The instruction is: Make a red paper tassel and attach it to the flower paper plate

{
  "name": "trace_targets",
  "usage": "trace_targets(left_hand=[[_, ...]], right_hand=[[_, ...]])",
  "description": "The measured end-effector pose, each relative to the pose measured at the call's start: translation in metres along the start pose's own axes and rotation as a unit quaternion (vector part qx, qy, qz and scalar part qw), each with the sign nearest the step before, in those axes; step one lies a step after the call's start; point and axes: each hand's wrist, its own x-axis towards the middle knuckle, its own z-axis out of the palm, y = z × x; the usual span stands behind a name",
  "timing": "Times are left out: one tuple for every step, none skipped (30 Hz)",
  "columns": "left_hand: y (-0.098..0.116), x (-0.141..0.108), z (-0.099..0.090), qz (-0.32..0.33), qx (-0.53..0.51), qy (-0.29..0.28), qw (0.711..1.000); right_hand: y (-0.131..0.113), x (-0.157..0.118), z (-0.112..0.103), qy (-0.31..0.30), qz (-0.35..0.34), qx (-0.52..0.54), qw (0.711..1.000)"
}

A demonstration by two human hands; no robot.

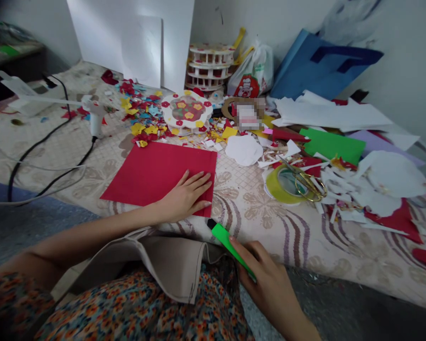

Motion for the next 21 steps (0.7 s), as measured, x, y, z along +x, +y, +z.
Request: trace_targets(left_hand=[[0.0013, -0.0005, 0.0010, -0.002, 0.004, 0.005, 1.000], [0.0024, -0.0010, 0.0022, -0.003, 0.008, 0.010, 1.000], [0.0032, -0.0014, 0.0033, -0.003, 0.012, 0.014, 1.000], [0.0037, -0.0018, 0.0043, -0.001, 0.016, 0.017, 1.000], [0.0039, -0.0021, 0.0050, 0.000, 0.019, 0.018, 1.000], [0.0040, -0.0023, 0.0055, 0.001, 0.021, 0.018, 1.000], [0.0040, -0.0024, 0.0056, 0.002, 0.022, 0.017, 1.000], [0.0041, -0.0025, 0.0055, 0.001, 0.022, 0.016, 1.000], [0.0041, -0.0025, 0.0053, 0.000, 0.022, 0.014, 1.000], [0.0043, -0.0024, 0.0049, -0.001, 0.022, 0.014, 1.000], [0.0045, -0.0023, 0.0045, -0.001, 0.022, 0.013, 1.000], [0.0047, -0.0023, 0.0041, -0.002, 0.022, 0.012, 1.000], [0.0050, -0.0023, 0.0038, -0.002, 0.022, 0.011, 1.000], [0.0052, -0.0023, 0.0036, -0.002, 0.022, 0.010, 1.000], [0.0053, -0.0024, 0.0034, -0.002, 0.022, 0.008, 1.000], [0.0053, -0.0025, 0.0033, -0.002, 0.022, 0.007, 1.000], [0.0052, -0.0025, 0.0032, -0.002, 0.022, 0.006, 1.000], [0.0050, -0.0026, 0.0033, -0.001, 0.022, 0.007, 1.000], [0.0048, -0.0027, 0.0034, -0.001, 0.021, 0.008, 1.000], [0.0046, -0.0027, 0.0035, 0.001, 0.021, 0.009, 1.000], [0.0044, -0.0027, 0.0038, 0.002, 0.020, 0.010, 1.000]], right_hand=[[-0.0004, -0.0003, 0.0001, -0.003, 0.002, -0.001, 1.000], [-0.0009, -0.0006, 0.0000, -0.005, 0.004, -0.001, 1.000], [-0.0014, -0.0006, -0.0001, -0.007, 0.006, -0.001, 1.000], [-0.0020, -0.0005, -0.0002, -0.007, 0.008, -0.002, 1.000], [-0.0025, -0.0003, -0.0004, -0.006, 0.009, -0.002, 1.000], [-0.0030, -0.0001, -0.0006, -0.006, 0.010, -0.002, 1.000], [-0.0034, 0.0000, -0.0007, -0.005, 0.010, -0.001, 1.000], [-0.0038, 0.0001, -0.0008, -0.004, 0.011, 0.000, 1.000], [-0.0040, 0.0001, -0.0007, -0.004, 0.012, 0.002, 1.000], [-0.0041, 0.0000, -0.0005, -0.002, 0.013, 0.004, 1.000], [-0.0041, -0.0003, -0.0002, -0.002, 0.015, 0.007, 1.000], [-0.0039, -0.0006, 0.0002, -0.002, 0.017, 0.008, 1.000], [-0.0036, -0.0009, 0.0007, -0.002, 0.019, 0.009, 1.000], [-0.0032, -0.0012, 0.0011, -0.003, 0.020, 0.009, 1.000], [-0.0028, -0.0015, 0.0015, -0.006, 0.021, 0.009, 1.000], [-0.0023, -0.0017, 0.0019, -0.009, 0.022, 0.009, 1.000], [-0.0018, -0.0018, 0.0022, -0.011, 0.022, 0.010, 1.000], [-0.0014, -0.0019, 0.0023, -0.014, 0.021, 0.011, 1.000], [-0.0010, -0.0019, 0.0022, -0.014, 0.020, 0.012, 1.000], [-0.0008, -0.0019, 0.0020, -0.014, 0.019, 0.012, 1.000], [-0.0006, -0.0019, 0.0017, -0.011, 0.019, 0.011, 1.000]])
